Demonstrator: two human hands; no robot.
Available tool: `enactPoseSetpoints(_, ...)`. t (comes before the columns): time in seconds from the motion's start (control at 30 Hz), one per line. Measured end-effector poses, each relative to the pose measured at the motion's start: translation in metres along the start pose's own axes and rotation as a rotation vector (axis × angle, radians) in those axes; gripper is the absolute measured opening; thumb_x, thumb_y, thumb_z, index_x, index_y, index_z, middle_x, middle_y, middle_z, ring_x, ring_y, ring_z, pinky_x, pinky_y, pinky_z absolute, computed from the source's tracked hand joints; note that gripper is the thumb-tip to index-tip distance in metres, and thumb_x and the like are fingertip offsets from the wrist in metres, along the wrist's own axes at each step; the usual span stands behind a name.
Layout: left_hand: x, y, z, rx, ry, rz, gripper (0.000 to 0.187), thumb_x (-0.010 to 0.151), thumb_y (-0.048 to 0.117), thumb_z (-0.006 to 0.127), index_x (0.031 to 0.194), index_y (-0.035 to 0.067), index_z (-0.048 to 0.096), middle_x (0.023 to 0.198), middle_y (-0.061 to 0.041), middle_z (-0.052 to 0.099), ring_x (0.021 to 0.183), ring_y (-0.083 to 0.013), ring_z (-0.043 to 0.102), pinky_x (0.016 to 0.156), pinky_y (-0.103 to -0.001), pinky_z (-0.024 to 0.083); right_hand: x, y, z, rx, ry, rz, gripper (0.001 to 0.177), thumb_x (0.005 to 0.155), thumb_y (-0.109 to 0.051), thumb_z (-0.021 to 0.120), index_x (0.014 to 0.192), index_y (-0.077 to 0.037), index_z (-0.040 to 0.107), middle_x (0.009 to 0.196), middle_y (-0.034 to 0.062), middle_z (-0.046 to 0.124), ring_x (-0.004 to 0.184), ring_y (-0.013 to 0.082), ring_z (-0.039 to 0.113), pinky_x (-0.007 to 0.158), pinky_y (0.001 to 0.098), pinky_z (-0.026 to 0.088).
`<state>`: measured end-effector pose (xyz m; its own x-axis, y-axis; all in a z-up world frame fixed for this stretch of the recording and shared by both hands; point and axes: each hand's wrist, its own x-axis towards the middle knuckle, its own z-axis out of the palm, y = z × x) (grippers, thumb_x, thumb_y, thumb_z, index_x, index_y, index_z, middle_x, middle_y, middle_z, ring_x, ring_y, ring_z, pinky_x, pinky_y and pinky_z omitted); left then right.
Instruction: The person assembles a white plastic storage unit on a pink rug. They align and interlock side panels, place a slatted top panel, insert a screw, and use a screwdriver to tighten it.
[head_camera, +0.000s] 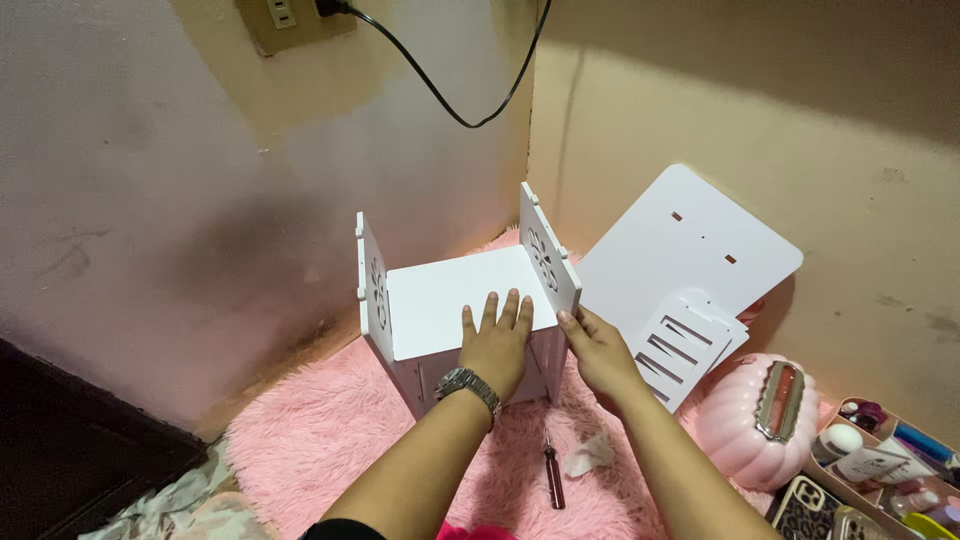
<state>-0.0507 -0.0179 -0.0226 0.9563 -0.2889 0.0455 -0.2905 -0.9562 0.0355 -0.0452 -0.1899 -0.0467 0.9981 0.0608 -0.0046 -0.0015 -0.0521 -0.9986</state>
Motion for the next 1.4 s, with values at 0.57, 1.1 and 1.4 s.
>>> enactPoseSetpoints(0.57,-0.043,-0.002,-0.003,-0.245,0.447,-0.118,0.058,0.098,0.019,0.05,0.152,0.006,0.035,0.162,-0.018,0.032,0.153,-0.0305,0.023,0.123,-0.057,0.006,-0.014,0.019,0.0,0.112,0.004,0.073,0.071,0.088,-0.024,0.073,0.15,-0.003,0.047,0.151,0.0116,0.055,0.141,0.0215,0.05,0.116,0.0364,0.038)
enactPoseSetpoints(1.1,-0.106,-0.041,-0.011,-0.418,0.833,-0.473,0.078,0.099,0.019,0.052,0.161,0.011,0.007,0.168,-0.023,0.017,0.153,-0.0427,0.024,0.119,-0.057,0.029,-0.001,0.086,0.01,-0.108,0.062,0.266,0.077,0.089,-0.029,0.074,0.153,-0.002,0.041,0.152,0.0167,0.053,0.141,0.0256,0.05,0.116,0.0376,0.039)
enactPoseSetpoints(1.4,-0.108,-0.033,-0.005,-0.895,0.857,-0.619,0.071,0.102,0.018,0.049,0.163,0.013,0.014,0.15,-0.021,0.054,0.136,-0.0338,0.058,0.108,-0.041,0.05,-0.008,0.048,0.019,-0.254,0.147,0.124,0.056,0.096,-0.04,0.067,0.133,0.002,0.067,0.122,0.0203,0.077,0.114,0.0275,0.073,0.101,0.037,0.054)
